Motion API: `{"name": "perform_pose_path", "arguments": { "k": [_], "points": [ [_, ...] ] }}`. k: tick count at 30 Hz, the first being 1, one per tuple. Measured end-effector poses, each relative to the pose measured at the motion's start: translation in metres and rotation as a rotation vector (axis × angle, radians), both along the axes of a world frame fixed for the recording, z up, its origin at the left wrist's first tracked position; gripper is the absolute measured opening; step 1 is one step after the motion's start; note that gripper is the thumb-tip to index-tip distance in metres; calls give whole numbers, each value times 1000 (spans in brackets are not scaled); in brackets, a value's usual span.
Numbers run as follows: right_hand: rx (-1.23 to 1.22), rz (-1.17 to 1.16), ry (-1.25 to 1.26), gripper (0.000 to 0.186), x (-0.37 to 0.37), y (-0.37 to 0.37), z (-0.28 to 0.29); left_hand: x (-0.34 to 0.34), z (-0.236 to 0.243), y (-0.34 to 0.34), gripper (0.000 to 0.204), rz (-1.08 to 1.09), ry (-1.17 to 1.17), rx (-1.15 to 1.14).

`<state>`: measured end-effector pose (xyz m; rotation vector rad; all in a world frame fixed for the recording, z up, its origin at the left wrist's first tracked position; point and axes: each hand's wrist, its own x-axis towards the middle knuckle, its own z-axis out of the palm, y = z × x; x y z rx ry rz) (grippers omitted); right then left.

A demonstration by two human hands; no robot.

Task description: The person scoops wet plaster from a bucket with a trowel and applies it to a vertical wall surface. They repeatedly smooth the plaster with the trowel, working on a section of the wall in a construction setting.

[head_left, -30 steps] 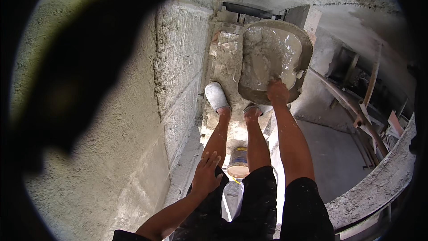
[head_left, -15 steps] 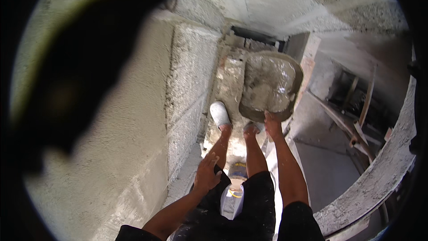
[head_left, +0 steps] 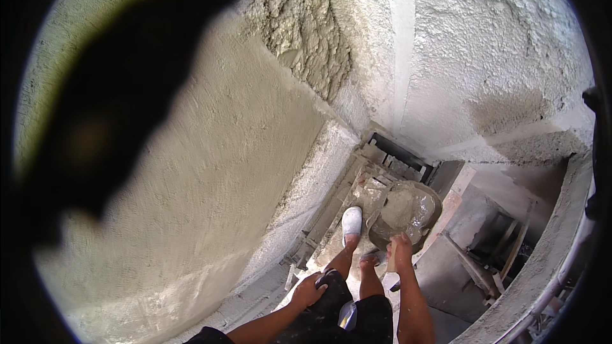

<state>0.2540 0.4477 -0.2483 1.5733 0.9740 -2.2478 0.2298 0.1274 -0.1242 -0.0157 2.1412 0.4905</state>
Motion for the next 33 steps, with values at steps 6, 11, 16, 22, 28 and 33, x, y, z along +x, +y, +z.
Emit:
{"name": "perform_pose_path", "arguments": {
  "k": [6, 11, 16, 22, 28, 33],
  "points": [
    [66, -167, 195, 21, -142, 5, 84, 3, 16, -49, 55, 11, 14, -12],
    [291, -366, 467, 13, -292, 9, 116, 26, 38, -119, 53, 168, 43, -102],
    [812, -378, 202, 67, -502, -21, 149, 64, 54, -176, 67, 328, 35, -148],
    [1058, 104, 757, 52, -548, -111, 260, 45, 63, -146, 56, 230, 128, -195],
    [831, 326, 615, 55, -334, -136, 229, 16, 45, -58, 65, 28, -147, 22],
    [852, 623, -39, 59, -161, -90, 77, 14, -14, -4, 81, -281, -60, -37]
  ]
}}
